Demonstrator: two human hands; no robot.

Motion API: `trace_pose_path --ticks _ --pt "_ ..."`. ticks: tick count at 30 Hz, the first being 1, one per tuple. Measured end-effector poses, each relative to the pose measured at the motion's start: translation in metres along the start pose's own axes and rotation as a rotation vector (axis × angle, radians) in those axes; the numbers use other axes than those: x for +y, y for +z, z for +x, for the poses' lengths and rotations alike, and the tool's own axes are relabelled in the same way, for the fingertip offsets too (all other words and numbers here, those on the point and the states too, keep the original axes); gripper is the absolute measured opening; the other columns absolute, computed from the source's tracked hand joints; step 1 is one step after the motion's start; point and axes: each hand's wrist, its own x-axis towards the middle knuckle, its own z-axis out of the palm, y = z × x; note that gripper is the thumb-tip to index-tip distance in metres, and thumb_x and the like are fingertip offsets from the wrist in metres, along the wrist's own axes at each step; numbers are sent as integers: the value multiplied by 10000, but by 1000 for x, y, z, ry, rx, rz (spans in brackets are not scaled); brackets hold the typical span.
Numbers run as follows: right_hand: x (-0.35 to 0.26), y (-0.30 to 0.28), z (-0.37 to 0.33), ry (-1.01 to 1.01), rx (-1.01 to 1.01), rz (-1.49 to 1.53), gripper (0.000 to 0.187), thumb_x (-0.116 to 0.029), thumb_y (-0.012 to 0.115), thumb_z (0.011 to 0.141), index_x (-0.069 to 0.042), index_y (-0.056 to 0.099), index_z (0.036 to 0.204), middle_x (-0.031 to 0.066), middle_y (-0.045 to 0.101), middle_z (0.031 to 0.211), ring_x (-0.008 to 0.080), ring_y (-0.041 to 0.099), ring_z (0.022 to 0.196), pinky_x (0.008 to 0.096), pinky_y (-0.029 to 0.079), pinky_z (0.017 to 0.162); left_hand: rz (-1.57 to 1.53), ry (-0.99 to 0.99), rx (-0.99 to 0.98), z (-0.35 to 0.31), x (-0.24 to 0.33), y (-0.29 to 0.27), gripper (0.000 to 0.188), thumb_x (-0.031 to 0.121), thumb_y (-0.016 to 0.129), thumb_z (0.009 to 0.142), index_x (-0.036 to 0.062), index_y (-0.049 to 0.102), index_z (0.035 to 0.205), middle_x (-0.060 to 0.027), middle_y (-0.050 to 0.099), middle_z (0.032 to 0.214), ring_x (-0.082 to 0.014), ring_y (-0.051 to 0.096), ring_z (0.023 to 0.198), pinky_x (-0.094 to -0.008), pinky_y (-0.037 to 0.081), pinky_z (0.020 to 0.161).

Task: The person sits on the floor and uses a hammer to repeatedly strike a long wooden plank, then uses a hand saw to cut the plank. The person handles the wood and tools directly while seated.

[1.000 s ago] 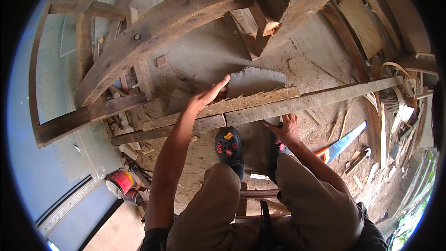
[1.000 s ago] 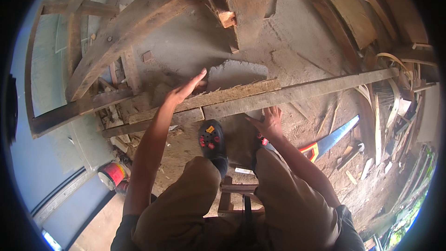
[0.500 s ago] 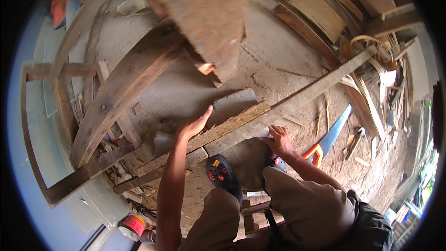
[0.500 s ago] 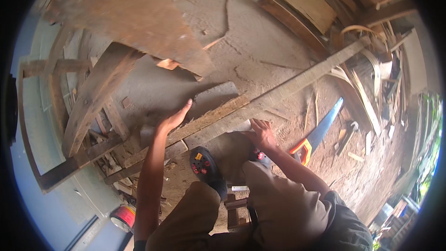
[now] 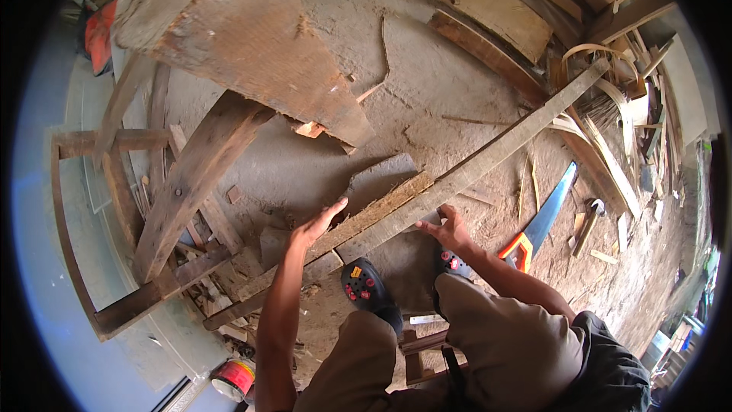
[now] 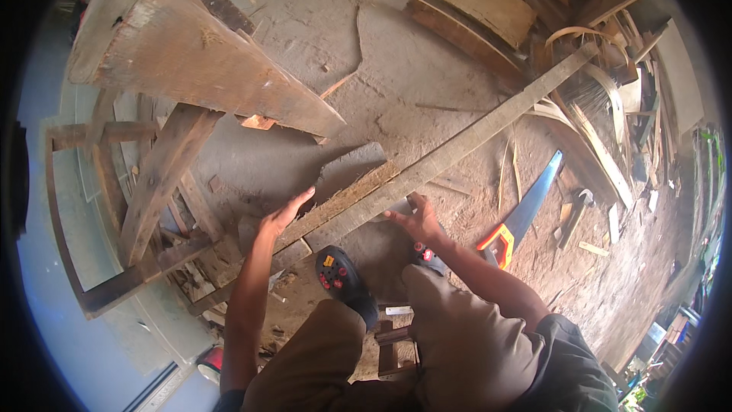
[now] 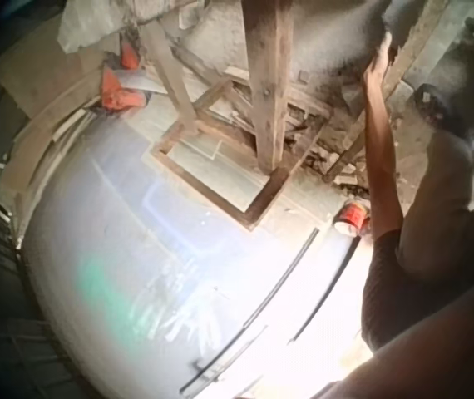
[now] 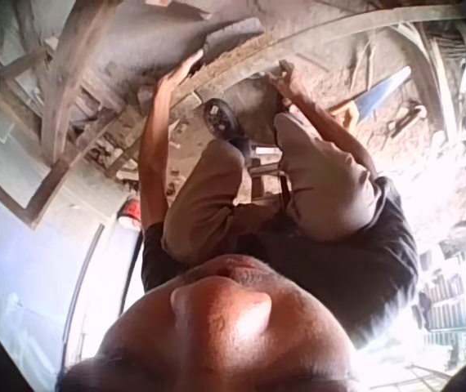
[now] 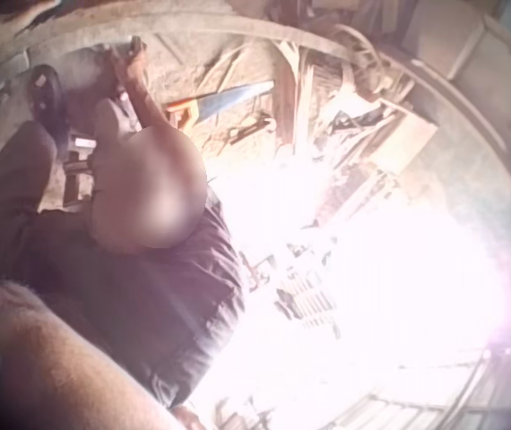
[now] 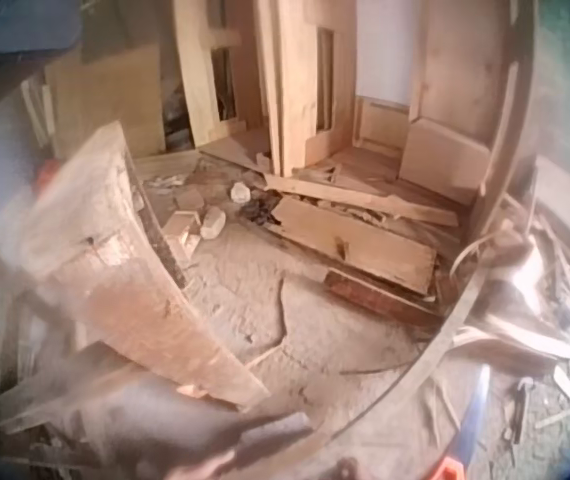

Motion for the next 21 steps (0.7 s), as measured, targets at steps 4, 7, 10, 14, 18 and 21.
trace_pose_path --ticks 4,7,10,14,18,21 --pt "3 -7 0 10 -18 -19 744 -533 866 757 59 598 1121 233 611 1039 323 597 1042 428 490 910 195 -59 4 -1 -3 5 988 755 529 893 -10 430 1511 -236 408 1562 -318 364 1472 -395 302 1187" --pt "-5 -14 -2 37 -76 106 740 -486 856 775 54 623 1223 248 655 1127 342 624 1124 428 491 982 388 -70 -78 3 1 2 1030 749 660 814 -44 498 1450 -251 538 1450 -326 511 1354 -397 402 1114" --pt "-1 -7 7 -23 -79 271 498 -350 844 809 31 679 1083 132 705 1045 221 641 972 370 503 866 441 125 216 -5 -18 9 954 656 793 755 -35 567 1373 -196 648 1311 -275 611 1202 -382 459 1046" --pt "26 -8 25 69 -181 324 625 -353 839 805 -5 632 1281 142 680 1224 267 622 1153 410 483 987 185 170 94 -30 40 17 909 525 849 760 -16 520 1412 -237 629 1306 -276 602 1214 -376 468 1038" --pt "5 -26 40 -124 -336 432 614 -291 814 847 -27 594 1355 142 667 1250 260 540 1298 406 474 1029 149 201 190 -27 21 -1 894 443 882 758 -6 459 1405 -225 657 1220 -257 614 1148 -409 508 968" --pt "26 -25 41 -220 -289 981 577 -245 794 869 -39 589 1368 164 657 1277 279 537 1308 421 468 1071 216 168 163 -41 64 12 729 359 853 802 65 482 1357 -186 634 1257 -224 631 1061 -377 518 890"
